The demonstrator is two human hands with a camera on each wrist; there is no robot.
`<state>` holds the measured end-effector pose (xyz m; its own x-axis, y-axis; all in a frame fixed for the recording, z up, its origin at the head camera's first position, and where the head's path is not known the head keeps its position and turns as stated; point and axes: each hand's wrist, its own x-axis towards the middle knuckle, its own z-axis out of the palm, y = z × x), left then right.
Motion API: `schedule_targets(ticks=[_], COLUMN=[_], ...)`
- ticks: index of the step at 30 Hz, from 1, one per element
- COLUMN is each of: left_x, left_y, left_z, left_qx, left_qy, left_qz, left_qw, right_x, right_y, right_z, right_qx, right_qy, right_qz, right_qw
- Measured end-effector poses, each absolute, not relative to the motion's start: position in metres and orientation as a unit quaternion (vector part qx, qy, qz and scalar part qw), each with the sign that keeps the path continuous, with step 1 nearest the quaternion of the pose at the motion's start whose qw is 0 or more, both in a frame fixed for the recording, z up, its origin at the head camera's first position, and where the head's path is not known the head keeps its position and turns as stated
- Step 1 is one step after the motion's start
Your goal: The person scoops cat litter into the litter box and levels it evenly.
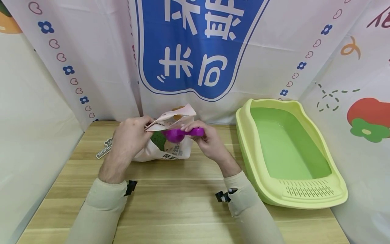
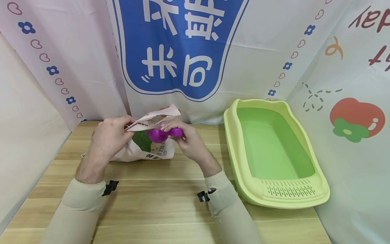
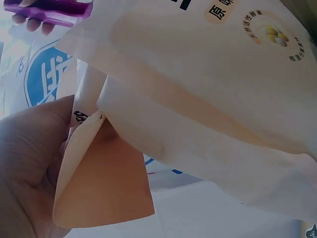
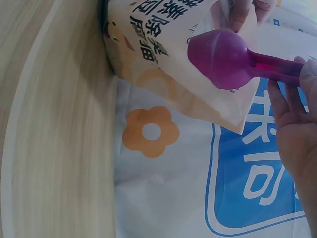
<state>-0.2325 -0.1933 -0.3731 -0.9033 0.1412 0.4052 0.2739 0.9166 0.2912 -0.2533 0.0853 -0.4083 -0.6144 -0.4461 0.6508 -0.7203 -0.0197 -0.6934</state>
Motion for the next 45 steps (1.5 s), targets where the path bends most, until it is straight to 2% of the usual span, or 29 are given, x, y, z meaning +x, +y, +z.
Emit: schedule_targets(ticks=[9,29,33,40,45], left_x=[-0.231,-0.232,-0.232,-0.231,-0.232], left_y=[-0.192,-0.19,-0.187,-0.184,-0.182], left_z=[-0.373,-0.374,-0.375,-0.376,-0.374], left_qx=[-0.129,-0.14,-0.147,-0.152,-0.159], left_qy=[-0.962,-0.959,-0.959,-0.962,-0.964], left_qz=[-0.174,-0.192,-0.189,-0.181,-0.172], left_qw=[0.164,0.155,0.149,0.135,0.125], right_x=[-0.255,-0.259,-0.256,-0.249,-0.246], right_y=[0.087,0.094,0.095,0.096,0.095], right_z=[-0.413,-0.428,-0.429,-0.429,-0.43], right_qx=[0.421,0.435,0.408,0.345,0.272], right_qy=[-0.737,-0.769,-0.77,-0.793,-0.721], right_qz=[0.516,0.466,0.489,0.5,0.637], right_qw=[0.116,0.049,0.033,0.038,0.01])
